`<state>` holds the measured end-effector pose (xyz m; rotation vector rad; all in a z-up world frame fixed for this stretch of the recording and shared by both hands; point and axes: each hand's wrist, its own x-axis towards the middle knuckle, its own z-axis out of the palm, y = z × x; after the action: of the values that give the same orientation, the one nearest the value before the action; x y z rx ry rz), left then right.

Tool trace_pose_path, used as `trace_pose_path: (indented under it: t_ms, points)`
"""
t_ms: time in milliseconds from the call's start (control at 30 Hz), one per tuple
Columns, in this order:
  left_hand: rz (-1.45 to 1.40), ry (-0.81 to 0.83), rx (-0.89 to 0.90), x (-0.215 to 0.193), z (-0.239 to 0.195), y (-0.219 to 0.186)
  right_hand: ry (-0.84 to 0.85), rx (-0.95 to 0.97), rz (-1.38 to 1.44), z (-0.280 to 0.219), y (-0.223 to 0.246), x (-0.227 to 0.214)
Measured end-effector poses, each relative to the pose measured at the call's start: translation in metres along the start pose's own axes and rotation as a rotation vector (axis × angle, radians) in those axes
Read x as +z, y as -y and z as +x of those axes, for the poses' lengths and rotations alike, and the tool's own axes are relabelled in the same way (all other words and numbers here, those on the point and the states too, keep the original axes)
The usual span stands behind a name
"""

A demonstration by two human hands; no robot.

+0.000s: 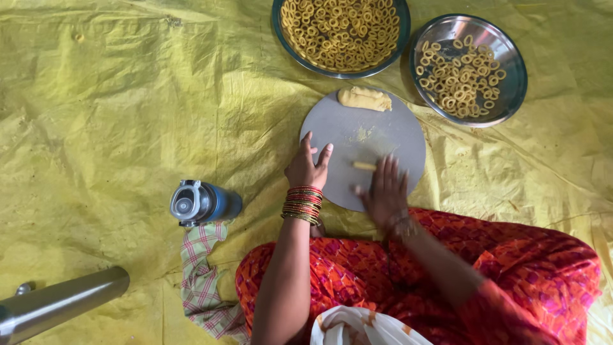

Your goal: The person rolls small pieces of dough into thin ropes on a round board, then shapes them into rings and places them into metal bowls. The person repeats this process throughout the clip.

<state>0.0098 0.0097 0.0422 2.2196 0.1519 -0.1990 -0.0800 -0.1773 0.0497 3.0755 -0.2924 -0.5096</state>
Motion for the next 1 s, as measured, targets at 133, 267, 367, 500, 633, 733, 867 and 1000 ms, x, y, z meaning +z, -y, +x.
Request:
trace_pose_path:
  t_ms: [133, 267, 367, 500, 633, 733, 867, 1000]
  points:
    - [0.004, 0.002, -0.030, -0.006, 0.003, 0.001, -0.065, 0.211, 0.109, 0.081, -0.005, -0.051]
    - [-0.006, -0.028, -0.028, -0.006, 0.000, 0.006, -0.175, 0.174, 0.108, 0.081, 0.004, -0.045]
    - [-0.031, -0.044, -0.003, -0.005, 0.001, 0.004, -0.116, 0.037, 0.057, 0.023, 0.006, -0.008]
    - [-0.022, -0.032, -0.003, 0.001, 0.002, -0.002, 0.064, -0.058, -0.124, -0.038, -0.006, 0.025]
    - [-0.001, -0.001, -0.005, 0.002, 0.001, -0.004, -0.142, -0.234, -0.101, -0.039, -0.003, 0.034]
    - [-0.007, -0.021, -0.010, -0.001, 0.001, 0.000, -0.146, -0.348, -0.131, 0.001, 0.023, 0.027]
    - [0.000, -0.037, -0.031, -0.002, 0.000, 0.005, -0.241, -0.138, -0.013, 0.081, 0.040, -0.009]
    - [-0.014, -0.063, 0.004, -0.006, -0.001, 0.004, -0.300, -0.096, 0.006, 0.073, 0.054, -0.006]
